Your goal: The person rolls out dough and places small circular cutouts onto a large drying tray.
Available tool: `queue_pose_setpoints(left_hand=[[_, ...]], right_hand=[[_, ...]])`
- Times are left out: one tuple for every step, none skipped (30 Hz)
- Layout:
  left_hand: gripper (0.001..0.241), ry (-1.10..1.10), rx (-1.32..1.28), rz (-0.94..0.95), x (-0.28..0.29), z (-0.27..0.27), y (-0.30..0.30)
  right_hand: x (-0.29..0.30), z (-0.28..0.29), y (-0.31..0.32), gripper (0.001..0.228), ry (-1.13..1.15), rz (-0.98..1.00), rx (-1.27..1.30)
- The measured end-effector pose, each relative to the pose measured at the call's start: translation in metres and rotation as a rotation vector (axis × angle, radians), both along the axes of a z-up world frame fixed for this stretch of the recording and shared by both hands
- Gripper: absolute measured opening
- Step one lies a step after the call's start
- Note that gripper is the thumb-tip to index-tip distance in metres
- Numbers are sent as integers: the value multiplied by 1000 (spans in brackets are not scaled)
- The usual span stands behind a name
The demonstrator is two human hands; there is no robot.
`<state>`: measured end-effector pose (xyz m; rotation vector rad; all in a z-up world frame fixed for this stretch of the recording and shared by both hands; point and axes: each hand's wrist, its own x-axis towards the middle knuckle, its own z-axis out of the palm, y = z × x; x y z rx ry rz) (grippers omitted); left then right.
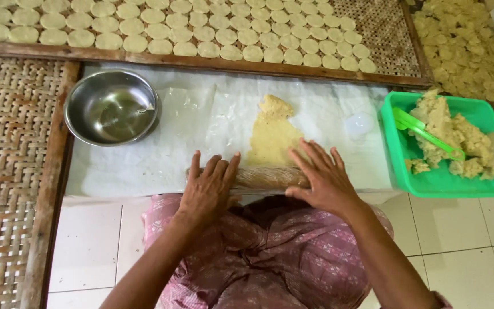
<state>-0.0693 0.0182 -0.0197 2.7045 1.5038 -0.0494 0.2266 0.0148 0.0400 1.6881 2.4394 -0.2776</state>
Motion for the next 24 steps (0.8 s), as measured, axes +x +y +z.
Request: queue_pose_setpoints(left_hand=[[89,1,8,-2,0,5,2],[88,18,-28,-25,1,9,4],[89,35,-64,-47,3,13,6],[89,38,-60,-59,5,26,11],[86,-34,-112,-51,7,39,18],[84,-106,-165,-38,8,52,24],[84,-103,-163,-44,11,70,30],[81,-149,-124,-42,13,87,34],[78,-195,-84,-40,16,103,39],[78,-196,-90,-44,21,100,39],[77,-212,-60,-55,25,98,40],[76,-230,-23,-64,30,95,43],[76,-232,-20,-66,34,85,41],[78,-207,-46,-76,37,76,38],[80,-182,-73,-86,41,65,36],[80,-181,-78,-87,43,51,30],[80,-130,-88,-97,44,37,23],[80,-80,-103,-106,45,23,16],[80,-80,-113,-107,46,27,7],[82,-75,-91,-104,48,33,4],[86,-70,-69,-102,49,38,1],[86,-67,-71,-101,51,35,6],[91,-90,-39,-77,53,32,11],[97,-113,-26,-57,54,28,11]], right_hand=[[3,-3,-2,98,1,-2,8],[8,-7,-6,92,53,35,33],[13,-11,-10,89,104,72,59],[15,-5,-4,89,106,61,64],[18,0,3,83,121,32,23],[20,6,12,77,138,9,-21],[20,27,16,77,141,3,-17],[20,47,18,74,167,-75,29],[21,67,21,72,194,-154,76],[25,67,20,72,193,-158,71],[29,66,19,70,138,-152,81],[33,66,20,69,81,-142,99],[41,48,12,69,79,-144,101],[50,30,5,68,141,-67,153],[58,12,-2,68,203,9,204],[58,1,-9,68,203,7,198],[58,-11,-16,65,194,-27,193],[58,-22,-24,63,184,-60,183],[52,-23,-34,63,184,-62,173],[47,-22,-37,57,233,-76,262],[42,-23,-41,57,281,-89,352],[38,-27,-37,57,284,-90,350],[35,-32,-32,53,289,-128,431],[31,-36,-34,53,291,-175,495]])
